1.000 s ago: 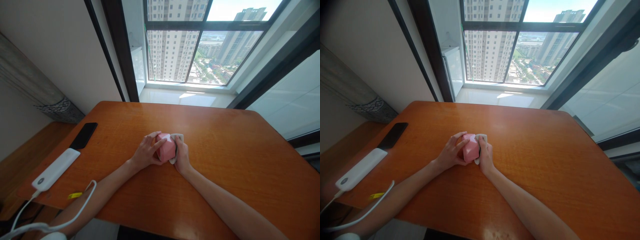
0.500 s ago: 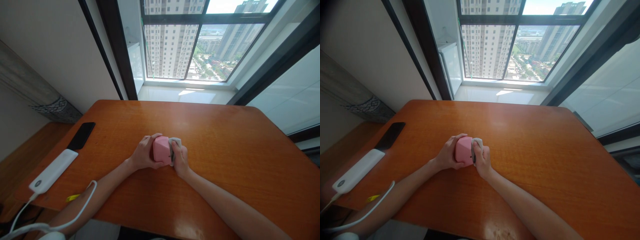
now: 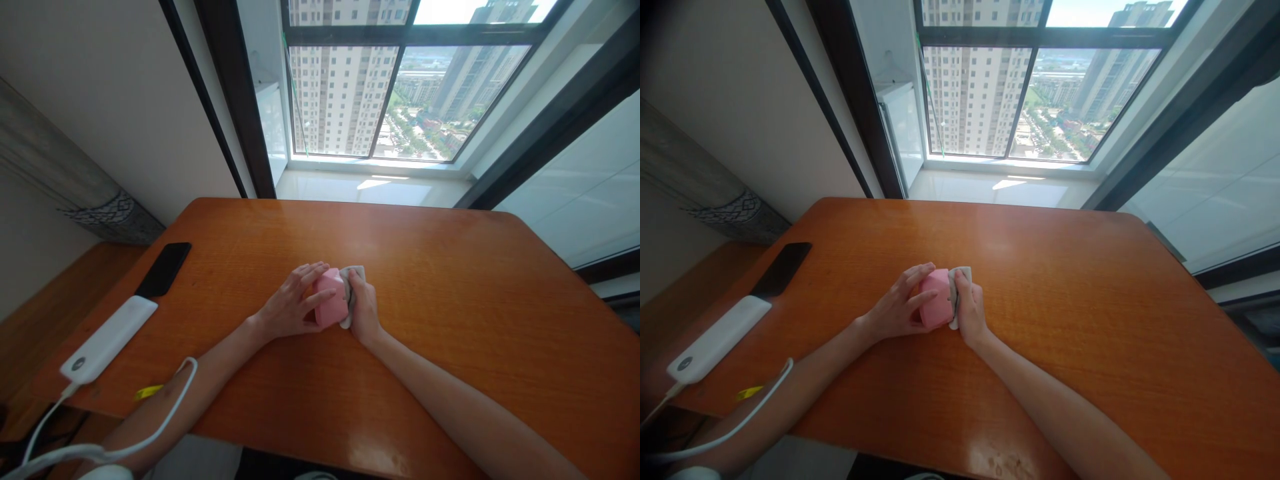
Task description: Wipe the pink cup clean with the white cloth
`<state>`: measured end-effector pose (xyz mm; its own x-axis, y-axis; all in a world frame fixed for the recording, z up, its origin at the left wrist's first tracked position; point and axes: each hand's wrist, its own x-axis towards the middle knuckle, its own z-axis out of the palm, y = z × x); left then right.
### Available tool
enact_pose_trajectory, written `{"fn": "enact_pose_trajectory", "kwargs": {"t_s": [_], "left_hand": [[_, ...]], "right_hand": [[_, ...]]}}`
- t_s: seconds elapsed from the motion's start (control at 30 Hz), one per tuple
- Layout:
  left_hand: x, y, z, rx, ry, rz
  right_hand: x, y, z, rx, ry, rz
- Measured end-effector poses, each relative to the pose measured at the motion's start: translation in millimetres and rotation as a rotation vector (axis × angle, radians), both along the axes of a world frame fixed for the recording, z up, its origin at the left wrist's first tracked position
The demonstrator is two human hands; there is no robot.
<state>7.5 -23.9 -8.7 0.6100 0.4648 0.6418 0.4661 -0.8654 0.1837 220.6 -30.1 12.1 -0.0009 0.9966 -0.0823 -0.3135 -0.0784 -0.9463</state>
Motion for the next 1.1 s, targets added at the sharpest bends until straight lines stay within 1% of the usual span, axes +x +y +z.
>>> {"fn": "enact_pose_trajectory", "kwargs": {"t_s": [0.13, 0.3, 0.43, 0.53, 0.63, 0.73, 0.8, 0.9, 1.0, 1.1], "left_hand": [[5, -1, 6.7, 0.029, -0.064, -0.022], [11, -3, 10.7, -0.055, -0.169, -0.013], [14, -6, 9.2, -0.225, -0.251, 0.004], [17, -8, 9.9, -0.324, -0.331, -0.011], [20, -10, 13.8, -0.495, -0.405, -0.003], [21, -12, 16.7, -0.668, -0.42, 0.028], [20, -13, 15.5, -0.711, -0.417, 0.026], [16, -13, 9.2, -0.671, -0.392, 0.008], [12, -11, 2.8, -0.489, -0.323, -0.03], [9, -9, 0.5, -0.303, -0.19, -0.062]], "right_hand": [[0, 0, -1.5, 0.004, 0.027, -0.001], [1, -4, -3.9, 0.009, 0.051, 0.024], [2, -5, -3.0, 0.025, 0.02, 0.018], [2, -4, -3.1, 0.018, 0.013, 0.009], [1, -2, -4.3, 0.003, 0.018, 0.008], [0, -2, -4.2, -0.011, 0.015, 0.002], [0, -2, -3.0, -0.017, 0.019, 0.007], [1, -2, -2.5, -0.011, 0.024, 0.031], [3, -2, -8.0, -0.016, 0.028, 0.032], [6, 0, -18.0, -0.057, 0.024, -0.068]]}}
